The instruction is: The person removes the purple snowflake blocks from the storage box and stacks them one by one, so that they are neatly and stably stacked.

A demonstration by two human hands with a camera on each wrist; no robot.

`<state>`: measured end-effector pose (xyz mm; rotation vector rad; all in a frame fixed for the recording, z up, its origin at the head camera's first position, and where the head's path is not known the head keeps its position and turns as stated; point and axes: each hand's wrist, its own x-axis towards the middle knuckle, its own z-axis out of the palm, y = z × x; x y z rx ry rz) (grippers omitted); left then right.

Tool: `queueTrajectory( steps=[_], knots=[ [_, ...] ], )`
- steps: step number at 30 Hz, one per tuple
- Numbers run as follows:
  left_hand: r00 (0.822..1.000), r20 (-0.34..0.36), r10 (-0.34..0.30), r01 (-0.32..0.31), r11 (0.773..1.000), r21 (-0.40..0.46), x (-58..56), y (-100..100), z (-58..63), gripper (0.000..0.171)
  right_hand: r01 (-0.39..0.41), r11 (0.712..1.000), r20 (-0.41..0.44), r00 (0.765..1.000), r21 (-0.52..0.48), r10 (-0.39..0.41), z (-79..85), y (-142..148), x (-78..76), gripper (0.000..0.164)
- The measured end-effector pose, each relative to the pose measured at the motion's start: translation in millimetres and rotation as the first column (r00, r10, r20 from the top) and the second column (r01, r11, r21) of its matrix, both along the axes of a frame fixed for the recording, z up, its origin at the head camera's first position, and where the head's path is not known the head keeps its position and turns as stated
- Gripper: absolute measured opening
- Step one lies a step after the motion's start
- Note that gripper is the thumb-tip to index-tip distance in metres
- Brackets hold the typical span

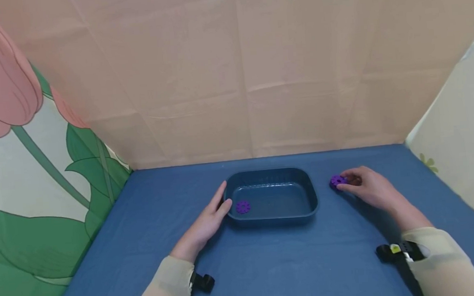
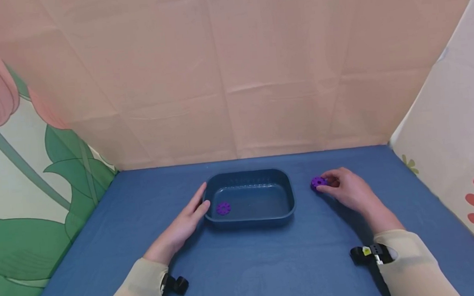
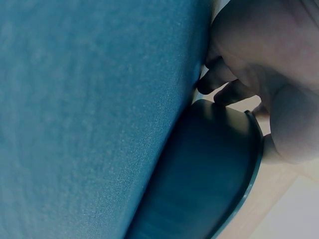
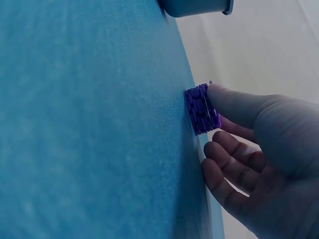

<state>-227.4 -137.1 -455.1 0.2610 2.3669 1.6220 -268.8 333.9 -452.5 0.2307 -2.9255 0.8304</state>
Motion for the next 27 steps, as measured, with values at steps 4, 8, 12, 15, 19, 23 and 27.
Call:
queueTrajectory(
  steps=[4, 8, 12, 15, 19, 23, 27],
  knots=[
    [1.000, -0.005, 0.000, 0.000, 1.000, 0.002, -0.6, -0.1, -0.1, 0.066, 0.010, 1.000, 0.011, 1.000, 0.007, -0.010, 0.3, -0.5, -0.7, 0.055],
    [1.000, -0.005, -0.004, 0.004, 1.000, 0.004, -0.4, -0.2, -0.4, 0.066, 0.000, 1.000, 0.017, 1.000, 0.018, -0.001, 0.1, 0.5, -1.9, 0.055],
    [1.000, -0.001, -0.002, 0.002, 1.000, 0.005, 0.6, 0.5, 0.5, 0.065, -0.015, 1.000, 0.013, 1.000, 0.019, 0.015, -0.1, 1.1, -2.5, 0.057],
    [1.000, 0.000, -0.001, 0.001, 1.000, 0.008, 1.6, 1.2, 1.6, 0.066, -0.017, 1.000, 0.015, 1.000, 0.019, 0.017, -0.7, 1.3, -2.6, 0.057],
    [1.000, 0.000, 0.001, -0.001, 1.000, 0.009, 1.8, 1.6, 2.2, 0.067, -0.018, 1.000, 0.026, 1.000, 0.021, 0.017, -0.5, 1.2, -3.0, 0.060],
    [1.000, -0.005, 0.006, -0.006, 1.000, 0.007, 1.2, 1.6, 1.6, 0.066, -0.021, 1.000, 0.035, 0.999, 0.012, 0.021, 2.7, 2.0, -2.6, 0.064],
    [1.000, -0.003, 0.008, -0.008, 1.000, 0.003, 0.5, 1.6, 0.8, 0.066, -0.011, 1.000, 0.003, 1.000, -0.009, 0.011, 12.4, 0.6, 0.6, 0.067]
  ],
)
